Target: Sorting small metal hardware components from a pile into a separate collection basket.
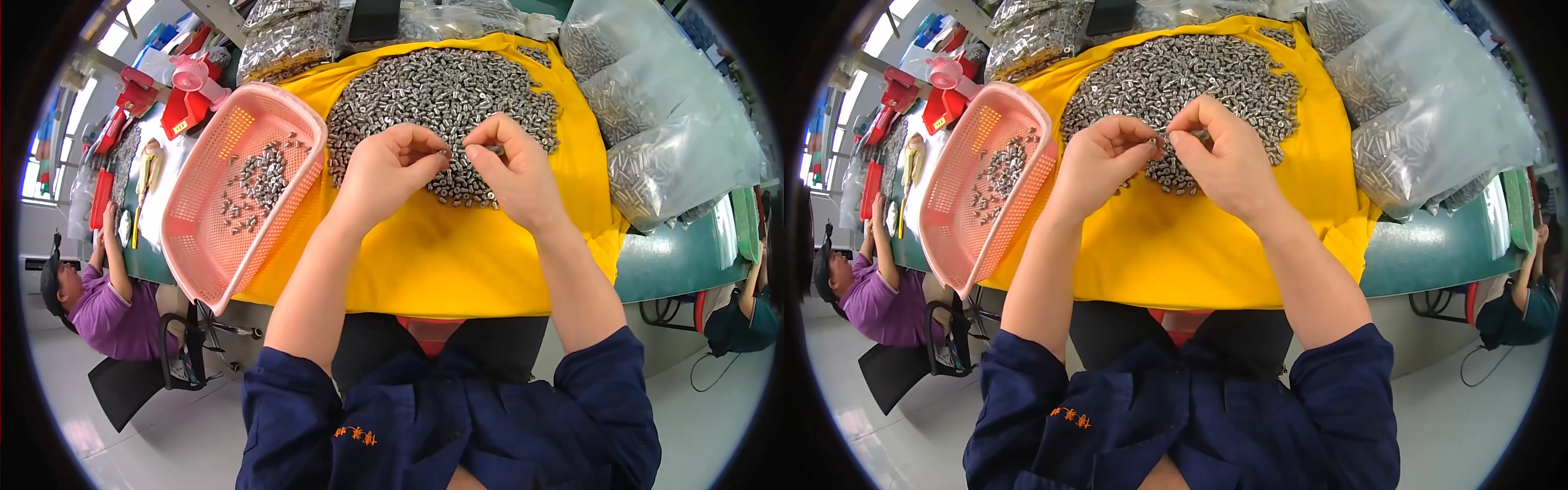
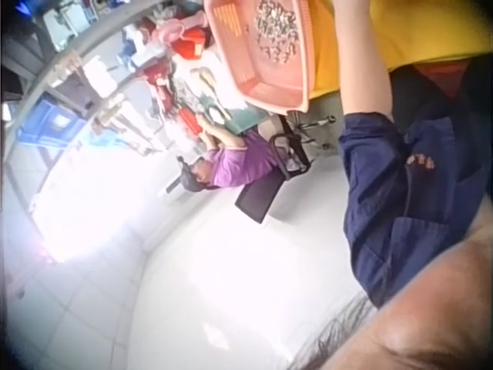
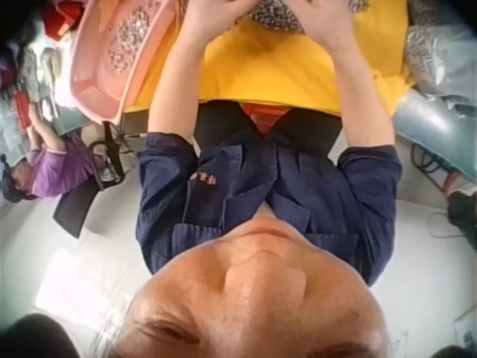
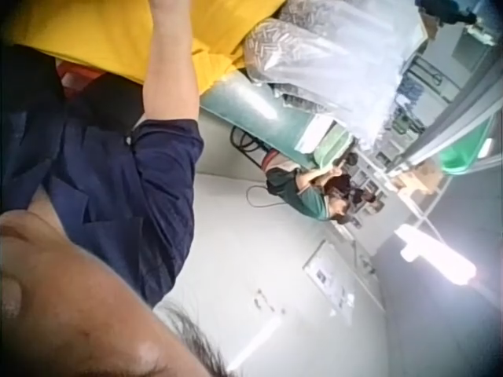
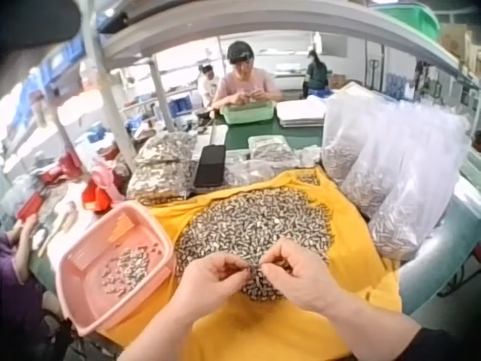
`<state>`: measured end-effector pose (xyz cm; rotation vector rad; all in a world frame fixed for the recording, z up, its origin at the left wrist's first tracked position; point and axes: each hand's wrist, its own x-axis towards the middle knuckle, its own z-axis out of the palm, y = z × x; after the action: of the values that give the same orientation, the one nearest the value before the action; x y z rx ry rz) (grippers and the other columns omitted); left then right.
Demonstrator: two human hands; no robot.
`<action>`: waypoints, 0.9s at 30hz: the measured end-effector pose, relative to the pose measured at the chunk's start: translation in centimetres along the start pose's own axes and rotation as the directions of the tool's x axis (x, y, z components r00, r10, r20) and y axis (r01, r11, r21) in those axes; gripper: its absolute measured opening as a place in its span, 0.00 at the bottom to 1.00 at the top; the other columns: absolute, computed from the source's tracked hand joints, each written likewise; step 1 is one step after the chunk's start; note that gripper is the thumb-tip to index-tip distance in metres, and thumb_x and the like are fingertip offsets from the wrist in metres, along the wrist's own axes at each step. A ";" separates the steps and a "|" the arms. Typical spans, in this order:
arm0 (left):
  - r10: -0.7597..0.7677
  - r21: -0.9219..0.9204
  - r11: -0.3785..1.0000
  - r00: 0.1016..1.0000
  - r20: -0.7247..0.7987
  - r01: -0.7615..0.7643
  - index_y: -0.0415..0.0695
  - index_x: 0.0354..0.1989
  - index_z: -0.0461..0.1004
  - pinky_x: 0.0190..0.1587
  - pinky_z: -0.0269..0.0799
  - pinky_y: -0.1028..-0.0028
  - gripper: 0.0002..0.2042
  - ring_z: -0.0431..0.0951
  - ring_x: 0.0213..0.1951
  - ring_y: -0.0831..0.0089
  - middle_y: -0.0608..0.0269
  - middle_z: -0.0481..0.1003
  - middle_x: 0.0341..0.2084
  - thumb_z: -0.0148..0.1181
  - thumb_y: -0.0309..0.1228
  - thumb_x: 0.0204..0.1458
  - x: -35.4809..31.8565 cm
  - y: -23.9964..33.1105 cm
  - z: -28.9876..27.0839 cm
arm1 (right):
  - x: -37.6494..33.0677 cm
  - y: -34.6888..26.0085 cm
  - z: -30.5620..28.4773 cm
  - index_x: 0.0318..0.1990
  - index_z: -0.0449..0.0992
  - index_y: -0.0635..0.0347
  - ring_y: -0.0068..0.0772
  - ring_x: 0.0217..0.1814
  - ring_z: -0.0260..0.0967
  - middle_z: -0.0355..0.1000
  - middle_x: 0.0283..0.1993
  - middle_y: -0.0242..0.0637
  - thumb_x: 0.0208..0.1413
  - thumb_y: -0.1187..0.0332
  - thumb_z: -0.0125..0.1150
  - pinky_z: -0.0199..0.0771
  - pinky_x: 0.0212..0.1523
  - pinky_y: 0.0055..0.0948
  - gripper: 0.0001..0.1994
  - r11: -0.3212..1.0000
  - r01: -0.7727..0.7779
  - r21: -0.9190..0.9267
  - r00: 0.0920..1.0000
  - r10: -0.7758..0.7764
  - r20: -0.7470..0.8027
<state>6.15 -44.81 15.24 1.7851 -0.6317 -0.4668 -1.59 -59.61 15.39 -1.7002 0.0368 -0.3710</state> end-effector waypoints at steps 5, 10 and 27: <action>-0.048 -0.431 0.900 0.998 0.035 0.058 0.36 0.33 0.71 0.34 0.68 0.83 0.07 0.72 0.30 0.81 0.65 0.72 0.26 0.55 0.20 0.43 -0.2 -0.7 0.3 | -0.1 -0.3 -0.2 0.29 0.66 0.62 0.13 0.24 0.56 0.63 0.24 0.27 0.46 0.73 0.50 0.59 0.23 0.16 0.03 0.998 -0.040 -0.053 0.996 0.044 0.077; -0.016 -0.441 0.897 0.998 0.058 0.040 0.36 0.33 0.71 0.34 0.68 0.82 0.07 0.72 0.30 0.80 0.64 0.73 0.27 0.55 0.19 0.43 -0.3 -1.1 0.2 | -0.2 -0.8 0.1 0.28 0.65 0.63 0.16 0.24 0.57 0.63 0.24 0.28 0.45 0.74 0.50 0.59 0.24 0.17 0.03 0.993 -0.046 -0.107 0.995 0.056 0.088; 0.214 0.194 0.961 0.973 -0.080 -0.196 0.39 0.30 0.73 0.29 0.67 0.82 0.05 0.72 0.25 0.82 0.66 0.73 0.22 0.55 0.22 0.43 -0.3 -1.4 0.9 | -0.3 0.0 0.8 0.27 0.62 0.62 0.44 0.26 0.64 0.65 0.23 0.42 0.42 0.75 0.49 0.63 0.26 0.35 0.03 0.819 0.215 -0.532 0.975 -0.213 0.066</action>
<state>5.64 -45.02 13.60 1.8793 -0.8015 -0.1801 -1.69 -58.80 15.19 -2.2744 -0.0611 -0.5645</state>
